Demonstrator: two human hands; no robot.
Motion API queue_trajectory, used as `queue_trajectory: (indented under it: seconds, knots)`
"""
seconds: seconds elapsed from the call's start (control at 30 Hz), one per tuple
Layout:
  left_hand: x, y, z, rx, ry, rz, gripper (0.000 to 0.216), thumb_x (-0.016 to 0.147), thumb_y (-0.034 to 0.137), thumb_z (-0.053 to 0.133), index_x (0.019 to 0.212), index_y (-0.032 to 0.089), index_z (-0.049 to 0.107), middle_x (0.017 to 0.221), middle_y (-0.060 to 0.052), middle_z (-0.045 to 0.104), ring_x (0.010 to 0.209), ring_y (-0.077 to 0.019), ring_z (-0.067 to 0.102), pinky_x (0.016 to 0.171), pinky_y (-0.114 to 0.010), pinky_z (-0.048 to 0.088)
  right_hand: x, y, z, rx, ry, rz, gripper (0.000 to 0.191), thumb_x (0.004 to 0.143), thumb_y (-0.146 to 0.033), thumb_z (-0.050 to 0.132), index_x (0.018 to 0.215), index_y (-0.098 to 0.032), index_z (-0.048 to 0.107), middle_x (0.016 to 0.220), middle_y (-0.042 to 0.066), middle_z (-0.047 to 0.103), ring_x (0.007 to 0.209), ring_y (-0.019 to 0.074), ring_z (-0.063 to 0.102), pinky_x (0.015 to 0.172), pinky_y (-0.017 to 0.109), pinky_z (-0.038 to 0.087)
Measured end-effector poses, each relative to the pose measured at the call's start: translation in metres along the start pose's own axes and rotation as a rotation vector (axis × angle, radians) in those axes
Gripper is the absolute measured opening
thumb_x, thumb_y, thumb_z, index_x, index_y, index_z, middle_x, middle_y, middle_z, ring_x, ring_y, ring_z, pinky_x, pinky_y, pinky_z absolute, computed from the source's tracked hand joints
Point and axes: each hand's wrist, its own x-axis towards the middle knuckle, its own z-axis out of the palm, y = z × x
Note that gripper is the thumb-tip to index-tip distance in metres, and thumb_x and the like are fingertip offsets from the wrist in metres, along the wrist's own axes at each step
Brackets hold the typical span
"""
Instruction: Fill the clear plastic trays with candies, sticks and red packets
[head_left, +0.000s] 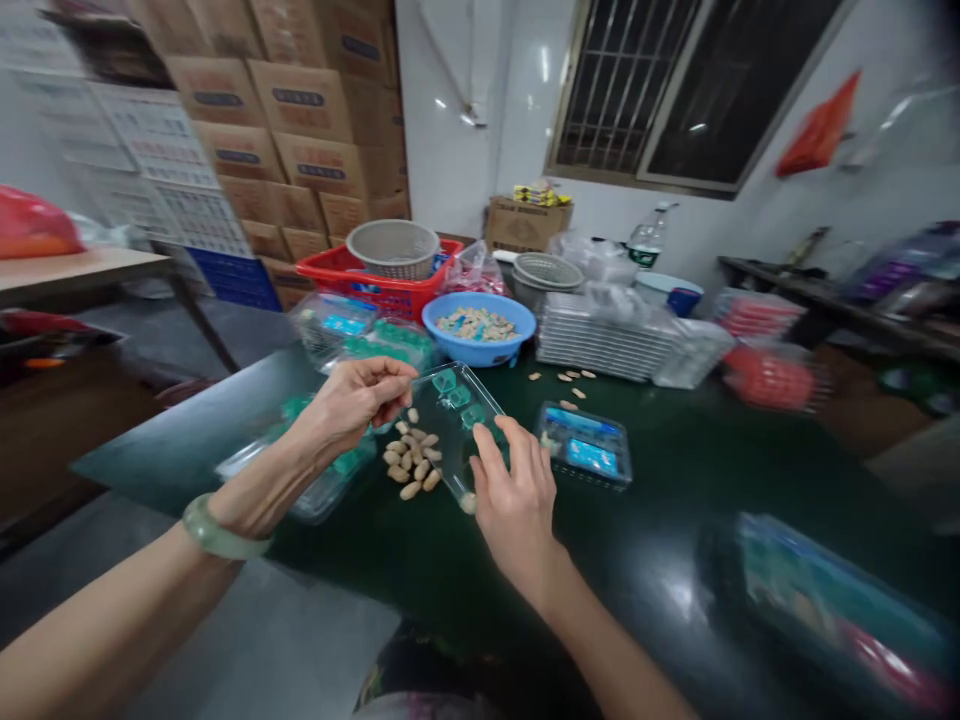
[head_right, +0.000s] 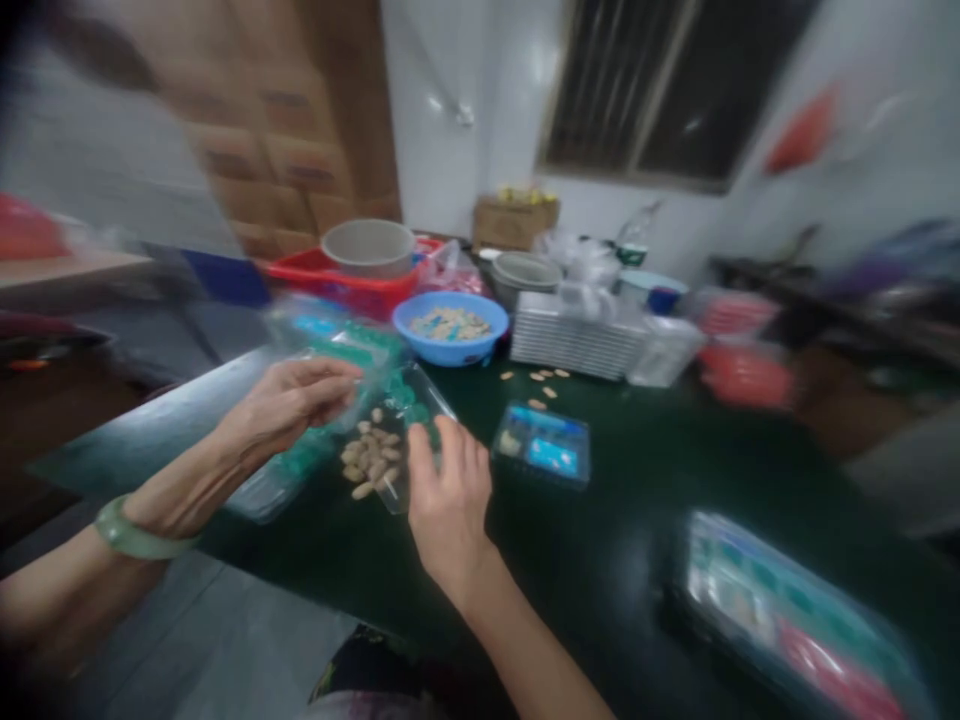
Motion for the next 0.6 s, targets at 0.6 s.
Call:
queue_trajectory:
  seconds: [0.6]
  knots:
    - [-0.023, -0.028, 0.146, -0.564, -0.76, -0.378, 0.018, 0.071, 0.019, 0.067, 0.085, 0.013, 0.059, 0.051, 0.004, 0.045, 0.038, -0.0017, 0.029, 0.037, -0.015, 0.016, -0.024, 0.077, -0.069, 1.083, 0.194, 0.785, 0.053, 0.073, -0.035, 0.065, 0.121, -0.023, 0.048, 0.114, 0.008, 0.059, 0.099, 0.0233, 0.059, 0.081, 0.038, 0.051]
